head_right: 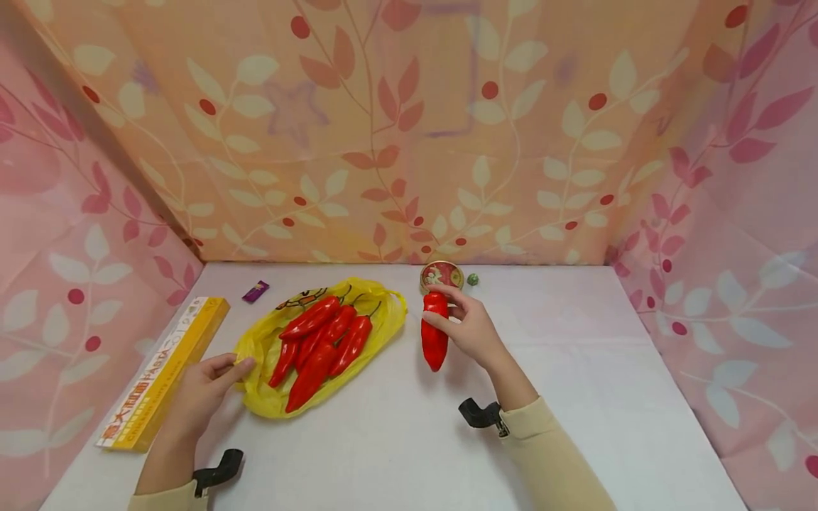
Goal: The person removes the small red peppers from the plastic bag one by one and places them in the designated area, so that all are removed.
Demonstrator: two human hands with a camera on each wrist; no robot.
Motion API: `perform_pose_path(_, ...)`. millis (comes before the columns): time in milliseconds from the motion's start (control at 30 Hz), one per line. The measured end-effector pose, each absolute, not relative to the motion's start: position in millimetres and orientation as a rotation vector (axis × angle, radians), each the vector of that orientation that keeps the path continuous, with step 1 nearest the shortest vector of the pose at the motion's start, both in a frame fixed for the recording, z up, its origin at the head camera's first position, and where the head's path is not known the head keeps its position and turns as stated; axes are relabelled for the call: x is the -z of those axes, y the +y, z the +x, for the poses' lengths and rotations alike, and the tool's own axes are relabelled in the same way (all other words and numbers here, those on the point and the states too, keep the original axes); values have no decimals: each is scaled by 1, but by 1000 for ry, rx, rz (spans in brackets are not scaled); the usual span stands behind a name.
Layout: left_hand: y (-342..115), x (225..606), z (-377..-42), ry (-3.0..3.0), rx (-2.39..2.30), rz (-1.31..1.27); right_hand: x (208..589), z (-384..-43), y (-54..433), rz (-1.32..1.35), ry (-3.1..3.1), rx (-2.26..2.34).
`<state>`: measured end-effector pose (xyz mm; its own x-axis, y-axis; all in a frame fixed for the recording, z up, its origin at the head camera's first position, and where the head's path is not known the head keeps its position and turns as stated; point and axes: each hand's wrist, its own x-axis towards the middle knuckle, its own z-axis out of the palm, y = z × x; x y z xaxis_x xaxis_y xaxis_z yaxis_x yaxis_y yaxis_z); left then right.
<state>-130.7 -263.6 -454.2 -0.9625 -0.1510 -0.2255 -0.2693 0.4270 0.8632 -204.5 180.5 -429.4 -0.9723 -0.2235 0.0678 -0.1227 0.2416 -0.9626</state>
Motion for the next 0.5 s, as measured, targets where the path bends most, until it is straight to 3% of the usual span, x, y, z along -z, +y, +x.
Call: perform_pose_path(500,-262,459,-132,2534,-1616,-360,438,-193,244,-146,2613,1576)
